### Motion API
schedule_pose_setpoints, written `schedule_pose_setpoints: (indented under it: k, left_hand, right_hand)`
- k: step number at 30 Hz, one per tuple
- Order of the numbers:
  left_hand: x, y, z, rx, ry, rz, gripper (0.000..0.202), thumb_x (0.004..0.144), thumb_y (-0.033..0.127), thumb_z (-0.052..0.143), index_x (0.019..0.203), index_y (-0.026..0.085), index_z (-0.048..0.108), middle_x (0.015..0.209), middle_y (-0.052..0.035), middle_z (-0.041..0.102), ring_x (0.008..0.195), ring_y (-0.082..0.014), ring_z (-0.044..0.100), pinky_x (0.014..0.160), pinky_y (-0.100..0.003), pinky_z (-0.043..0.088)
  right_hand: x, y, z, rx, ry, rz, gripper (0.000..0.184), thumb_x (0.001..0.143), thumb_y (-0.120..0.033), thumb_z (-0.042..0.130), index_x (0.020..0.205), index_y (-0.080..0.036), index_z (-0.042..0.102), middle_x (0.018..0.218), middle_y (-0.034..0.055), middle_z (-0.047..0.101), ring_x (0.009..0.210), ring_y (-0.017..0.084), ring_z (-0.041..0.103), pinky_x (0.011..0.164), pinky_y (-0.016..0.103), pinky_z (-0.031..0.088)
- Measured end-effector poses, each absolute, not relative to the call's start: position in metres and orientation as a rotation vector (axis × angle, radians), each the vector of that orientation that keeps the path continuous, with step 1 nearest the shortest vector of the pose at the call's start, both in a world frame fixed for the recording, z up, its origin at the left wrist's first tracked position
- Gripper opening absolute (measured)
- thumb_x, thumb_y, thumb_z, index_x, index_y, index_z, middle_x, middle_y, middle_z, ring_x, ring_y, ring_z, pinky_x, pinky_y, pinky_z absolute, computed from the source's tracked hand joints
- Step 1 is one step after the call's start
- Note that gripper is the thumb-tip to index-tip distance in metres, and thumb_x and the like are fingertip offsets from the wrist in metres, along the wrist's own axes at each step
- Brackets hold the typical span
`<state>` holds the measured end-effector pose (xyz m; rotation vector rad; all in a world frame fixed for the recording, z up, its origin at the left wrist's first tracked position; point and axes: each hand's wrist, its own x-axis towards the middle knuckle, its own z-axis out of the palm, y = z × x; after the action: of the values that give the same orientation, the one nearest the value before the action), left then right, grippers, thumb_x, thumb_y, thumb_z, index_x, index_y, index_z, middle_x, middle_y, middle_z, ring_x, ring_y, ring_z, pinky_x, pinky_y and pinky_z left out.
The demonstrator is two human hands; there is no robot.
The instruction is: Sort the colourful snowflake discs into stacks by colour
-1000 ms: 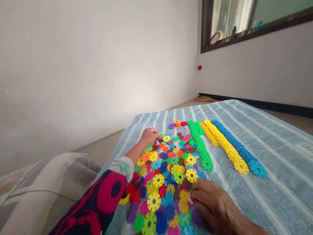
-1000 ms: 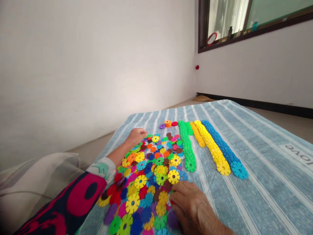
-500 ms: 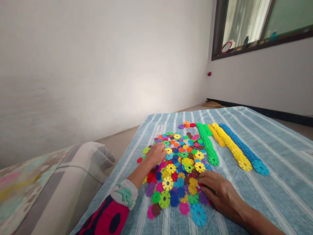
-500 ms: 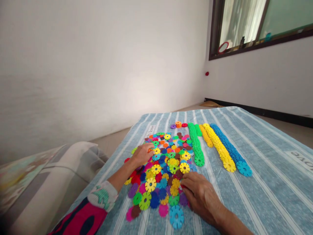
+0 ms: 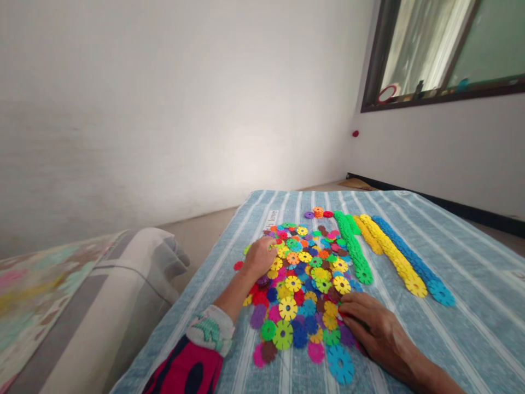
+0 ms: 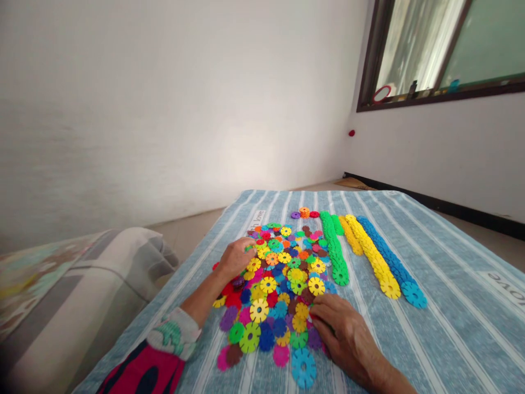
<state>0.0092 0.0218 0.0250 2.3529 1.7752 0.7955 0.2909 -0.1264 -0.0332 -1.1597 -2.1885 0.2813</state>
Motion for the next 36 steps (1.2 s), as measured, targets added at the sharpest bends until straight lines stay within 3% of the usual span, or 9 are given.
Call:
schedule_pose_setpoints:
  k: [6,10,17,25,27,30,32,36]
  left_hand:
    - [-0.024,0.032,0.02,2.118,2.152,0.62,0.024,0.081,0.025,0.051,0.092,0.019,0.072,0.1,-0.008,0.072,0.094,-0.0197,0.064,0.08,-0.025,0.045]
    - [-0.026,0.033,0.014,2.07,2.112,0.646,0.027,0.082,0.026,0.051,0.097,0.019,0.072,0.101,-0.0077,0.072,0.094,-0.019,0.064,0.08,-0.025,0.044]
    - [-0.025,0.034,0.009,2.053,2.042,0.751,0.025,0.081,0.028,0.052,0.09,0.019,0.073,0.095,-0.0062,0.073,0.088,-0.018,0.064,0.077,-0.024,0.044]
    - [-0.026,0.028,0.006,1.984,1.87,0.979,0.029,0.083,0.034,0.049,0.077,0.017,0.072,0.081,-0.0053,0.072,0.077,-0.0161,0.061,0.071,-0.025,0.041]
    - [-0.027,0.028,0.005,1.93,1.857,1.019,0.03,0.082,0.035,0.049,0.077,0.017,0.072,0.08,-0.0046,0.071,0.077,-0.0159,0.061,0.071,-0.024,0.041]
    - [-0.031,0.03,0.002,1.842,1.842,1.085,0.033,0.083,0.038,0.048,0.078,0.016,0.072,0.077,-0.0036,0.07,0.074,-0.0153,0.06,0.068,-0.023,0.041]
    - [-0.032,0.031,0.001,1.802,1.836,1.124,0.037,0.083,0.041,0.046,0.075,0.014,0.071,0.071,-0.0027,0.068,0.07,-0.0148,0.059,0.066,-0.023,0.04]
    - [-0.034,0.033,-0.002,1.731,1.841,1.167,0.04,0.082,0.044,0.045,0.071,0.014,0.069,0.064,-0.0008,0.063,0.064,-0.0138,0.057,0.061,-0.023,0.037]
  right_hand:
    - [0.293,-0.126,-0.036,-1.165,-2.18,0.263,0.02,0.095,-0.029,0.048,0.102,-0.025,0.066,0.105,0.0056,0.067,0.104,0.02,0.061,0.091,0.034,0.051]
    - [0.294,-0.127,-0.037,-1.18,-2.137,0.255,0.019,0.093,-0.031,0.051,0.101,-0.025,0.067,0.105,0.0061,0.067,0.103,0.02,0.062,0.089,0.033,0.052]
    - [0.279,-0.124,-0.023,-1.134,-2.098,0.204,0.018,0.095,-0.028,0.049,0.096,-0.022,0.065,0.101,0.007,0.067,0.098,0.019,0.063,0.087,0.031,0.052]
    - [0.211,-0.037,0.021,-1.195,-2.333,0.143,0.019,0.091,-0.02,0.047,0.095,-0.02,0.066,0.099,0.0069,0.066,0.095,0.019,0.062,0.084,0.03,0.048]
    - [0.19,-0.009,0.027,-1.22,-2.404,0.145,0.02,0.091,-0.023,0.05,0.104,-0.02,0.064,0.108,0.0076,0.064,0.102,0.02,0.059,0.089,0.03,0.045]
    - [0.162,0.027,0.028,-1.35,-2.432,0.127,0.039,0.087,-0.034,0.059,0.124,-0.02,0.056,0.124,0.0102,0.056,0.111,0.022,0.054,0.094,0.032,0.042]
    - [0.147,0.047,0.022,-1.404,-2.433,0.118,0.048,0.086,-0.039,0.061,0.128,-0.018,0.052,0.123,0.012,0.054,0.112,0.023,0.053,0.094,0.033,0.041]
    - [0.129,0.069,0.008,-1.442,-2.434,0.091,0.049,0.088,-0.046,0.057,0.125,-0.015,0.054,0.114,0.0132,0.056,0.108,0.025,0.053,0.093,0.036,0.041]
